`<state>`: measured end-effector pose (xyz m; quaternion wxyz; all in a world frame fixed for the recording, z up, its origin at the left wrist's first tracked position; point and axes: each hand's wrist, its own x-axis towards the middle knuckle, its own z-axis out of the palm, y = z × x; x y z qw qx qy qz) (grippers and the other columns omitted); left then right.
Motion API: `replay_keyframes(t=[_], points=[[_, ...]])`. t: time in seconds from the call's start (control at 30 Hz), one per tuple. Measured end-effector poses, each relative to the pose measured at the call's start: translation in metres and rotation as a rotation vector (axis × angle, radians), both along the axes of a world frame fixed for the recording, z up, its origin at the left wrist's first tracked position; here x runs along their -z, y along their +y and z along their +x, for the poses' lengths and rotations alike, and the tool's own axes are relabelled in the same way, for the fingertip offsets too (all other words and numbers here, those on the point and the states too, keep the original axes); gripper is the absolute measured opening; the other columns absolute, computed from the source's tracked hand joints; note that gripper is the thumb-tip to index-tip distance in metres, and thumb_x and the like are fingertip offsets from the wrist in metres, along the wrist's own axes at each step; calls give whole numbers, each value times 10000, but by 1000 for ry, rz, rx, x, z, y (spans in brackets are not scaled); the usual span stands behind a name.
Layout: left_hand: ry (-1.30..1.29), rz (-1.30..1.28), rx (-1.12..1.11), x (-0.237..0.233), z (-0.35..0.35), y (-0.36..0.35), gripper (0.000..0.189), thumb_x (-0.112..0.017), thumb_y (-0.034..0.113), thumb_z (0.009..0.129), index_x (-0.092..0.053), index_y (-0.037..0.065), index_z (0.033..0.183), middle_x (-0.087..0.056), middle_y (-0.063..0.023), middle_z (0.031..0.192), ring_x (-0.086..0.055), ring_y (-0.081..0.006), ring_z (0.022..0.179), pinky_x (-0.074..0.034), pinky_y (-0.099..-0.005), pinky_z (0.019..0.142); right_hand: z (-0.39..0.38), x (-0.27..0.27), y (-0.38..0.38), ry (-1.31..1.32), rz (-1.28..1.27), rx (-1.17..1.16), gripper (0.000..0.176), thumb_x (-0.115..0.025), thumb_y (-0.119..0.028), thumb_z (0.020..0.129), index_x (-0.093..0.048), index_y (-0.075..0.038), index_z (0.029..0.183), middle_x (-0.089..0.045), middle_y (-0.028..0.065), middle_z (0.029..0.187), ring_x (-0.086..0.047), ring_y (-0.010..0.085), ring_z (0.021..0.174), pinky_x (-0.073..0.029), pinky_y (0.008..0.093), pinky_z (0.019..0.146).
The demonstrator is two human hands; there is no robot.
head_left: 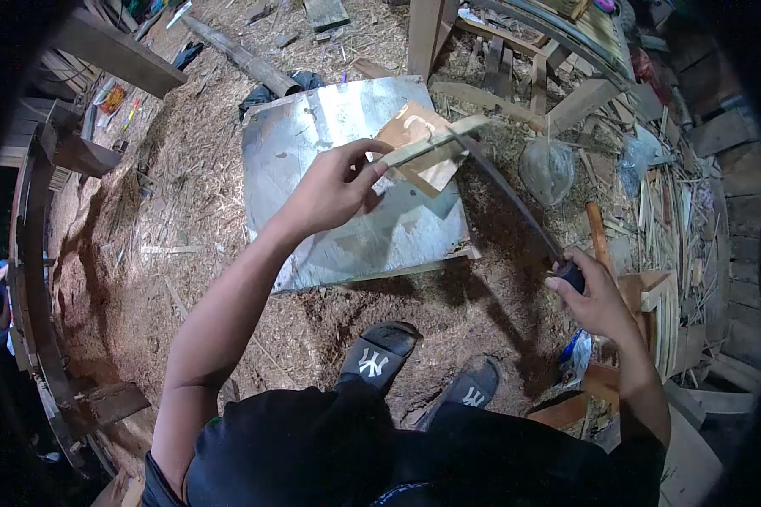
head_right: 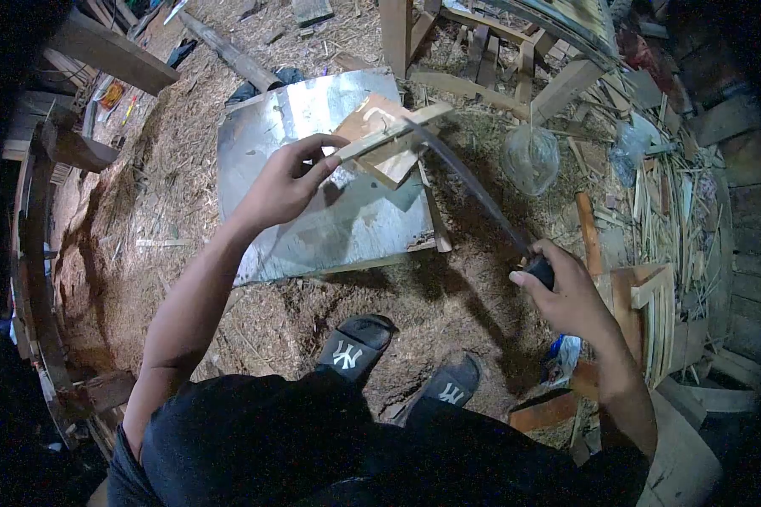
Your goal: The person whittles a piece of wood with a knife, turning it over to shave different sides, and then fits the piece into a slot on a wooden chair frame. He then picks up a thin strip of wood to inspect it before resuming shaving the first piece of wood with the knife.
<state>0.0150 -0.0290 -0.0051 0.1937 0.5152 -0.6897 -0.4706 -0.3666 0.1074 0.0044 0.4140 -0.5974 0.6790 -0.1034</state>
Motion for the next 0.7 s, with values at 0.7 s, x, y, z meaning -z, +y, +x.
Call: replay_keyframes(t=[0.7], points=[[-351,-308,-28,-18,22,-58,365,-625,347,999,-707,52,1197,-744,-136,867,-705,-177,757,-548,-334,693,5,9,-2,-343,-1,268,337,-676,-283,978,-654,5,1151,-574,-18,707,-499,50,516,-417,245,482]])
